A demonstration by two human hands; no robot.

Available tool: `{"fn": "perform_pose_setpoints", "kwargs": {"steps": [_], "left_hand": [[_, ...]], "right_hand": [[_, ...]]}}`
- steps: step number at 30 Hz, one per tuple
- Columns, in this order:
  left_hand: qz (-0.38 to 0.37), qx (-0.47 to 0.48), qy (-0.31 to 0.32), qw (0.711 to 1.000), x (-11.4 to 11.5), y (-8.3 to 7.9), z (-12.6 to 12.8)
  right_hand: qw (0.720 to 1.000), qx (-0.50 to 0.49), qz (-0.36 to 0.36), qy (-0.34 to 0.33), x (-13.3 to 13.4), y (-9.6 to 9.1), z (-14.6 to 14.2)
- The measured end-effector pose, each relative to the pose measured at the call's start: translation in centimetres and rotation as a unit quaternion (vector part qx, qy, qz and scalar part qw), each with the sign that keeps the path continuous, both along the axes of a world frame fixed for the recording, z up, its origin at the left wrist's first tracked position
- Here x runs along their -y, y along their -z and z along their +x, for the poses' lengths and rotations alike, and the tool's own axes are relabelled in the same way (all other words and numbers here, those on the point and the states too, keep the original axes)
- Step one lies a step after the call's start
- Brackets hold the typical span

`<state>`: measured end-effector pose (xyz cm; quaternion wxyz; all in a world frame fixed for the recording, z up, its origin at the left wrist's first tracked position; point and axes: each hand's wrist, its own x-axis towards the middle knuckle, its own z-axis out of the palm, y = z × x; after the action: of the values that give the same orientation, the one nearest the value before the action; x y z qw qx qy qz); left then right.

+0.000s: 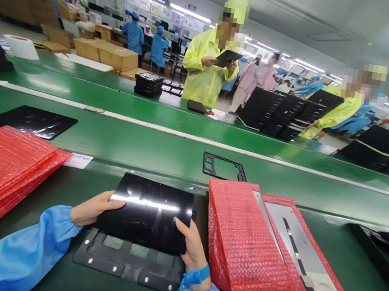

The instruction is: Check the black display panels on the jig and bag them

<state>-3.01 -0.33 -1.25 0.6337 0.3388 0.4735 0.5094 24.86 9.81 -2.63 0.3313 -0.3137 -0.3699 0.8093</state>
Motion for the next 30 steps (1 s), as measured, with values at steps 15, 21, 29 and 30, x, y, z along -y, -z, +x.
{"fn": "perform_pose_setpoints", "kwargs": {"steps": [15,21,29,30], "left_hand": [[-0.006,-0.001,0.001,1.000,-0.12,0.18,-0.09],[-0.012,-0.004,0.004,1.000,-0.16,0.06,-0.09],[-0.028,-0.020,0.009,0.999,-0.08,0.02,-0.17],[-0.032,-0.020,0.010,0.999,-0.06,0.01,-0.19]], "right_hand": [[1.000,0.019,0.010,0.006,0.02,-0.48,-0.11],[1.000,0.009,0.008,0.001,-0.03,-0.26,-0.05],[1.000,-0.005,0.026,-0.014,-0.08,-0.13,-0.11],[0.999,-0.006,0.031,-0.013,-0.04,-0.27,-0.15]]}}
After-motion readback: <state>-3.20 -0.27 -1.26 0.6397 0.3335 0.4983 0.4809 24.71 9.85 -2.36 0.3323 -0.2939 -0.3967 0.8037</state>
